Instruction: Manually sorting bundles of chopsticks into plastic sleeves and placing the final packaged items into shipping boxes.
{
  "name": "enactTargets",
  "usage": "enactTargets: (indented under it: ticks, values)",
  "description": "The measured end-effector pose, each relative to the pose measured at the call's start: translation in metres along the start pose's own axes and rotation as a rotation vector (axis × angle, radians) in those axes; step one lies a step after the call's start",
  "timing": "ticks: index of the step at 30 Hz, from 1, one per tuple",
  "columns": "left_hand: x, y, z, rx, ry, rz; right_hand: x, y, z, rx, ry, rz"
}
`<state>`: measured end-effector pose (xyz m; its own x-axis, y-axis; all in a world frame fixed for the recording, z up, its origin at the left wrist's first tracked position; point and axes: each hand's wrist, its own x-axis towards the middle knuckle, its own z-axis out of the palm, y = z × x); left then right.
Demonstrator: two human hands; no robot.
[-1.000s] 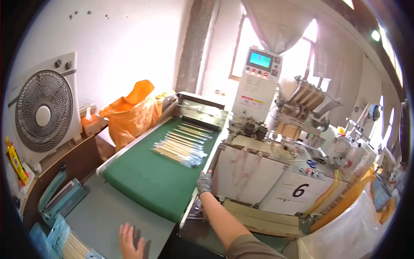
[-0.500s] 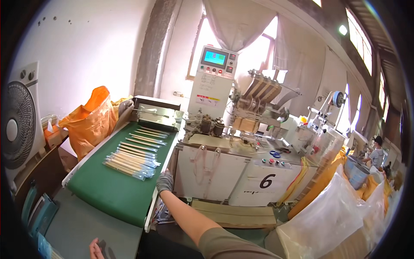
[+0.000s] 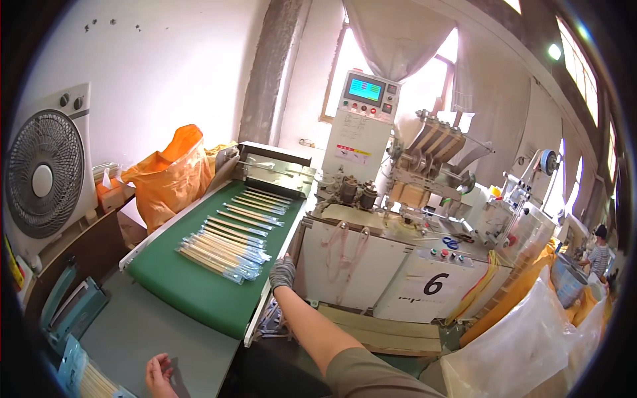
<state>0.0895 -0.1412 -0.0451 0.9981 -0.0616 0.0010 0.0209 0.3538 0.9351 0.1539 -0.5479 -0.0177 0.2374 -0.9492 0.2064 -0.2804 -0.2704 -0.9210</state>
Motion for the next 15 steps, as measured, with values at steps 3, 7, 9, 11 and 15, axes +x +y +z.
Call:
enactTargets:
  ticks: [3, 7, 9, 11, 15]
  values:
    - [0.000, 0.001, 0.000, -0.026, 0.043, 0.003, -0.001, -0.003, 0.000, 0.005, -0.019, 0.026]
    - [0.000, 0.002, 0.000, -0.044, 0.026, 0.011, 0.001, -0.002, -0.002, -0.007, -0.021, 0.041]
    - [0.000, 0.002, -0.001, -0.062, 0.029, -0.018, 0.003, 0.002, 0.004, -0.007, 0.007, 0.016]
    - [0.001, 0.003, 0.000, -0.075, 0.035, -0.030, 0.007, 0.007, 0.006, -0.023, 0.046, -0.003]
    - [0.001, 0.007, -0.001, -0.117, 0.044, -0.042, 0.003, 0.004, 0.005, -0.001, -0.011, 0.035]
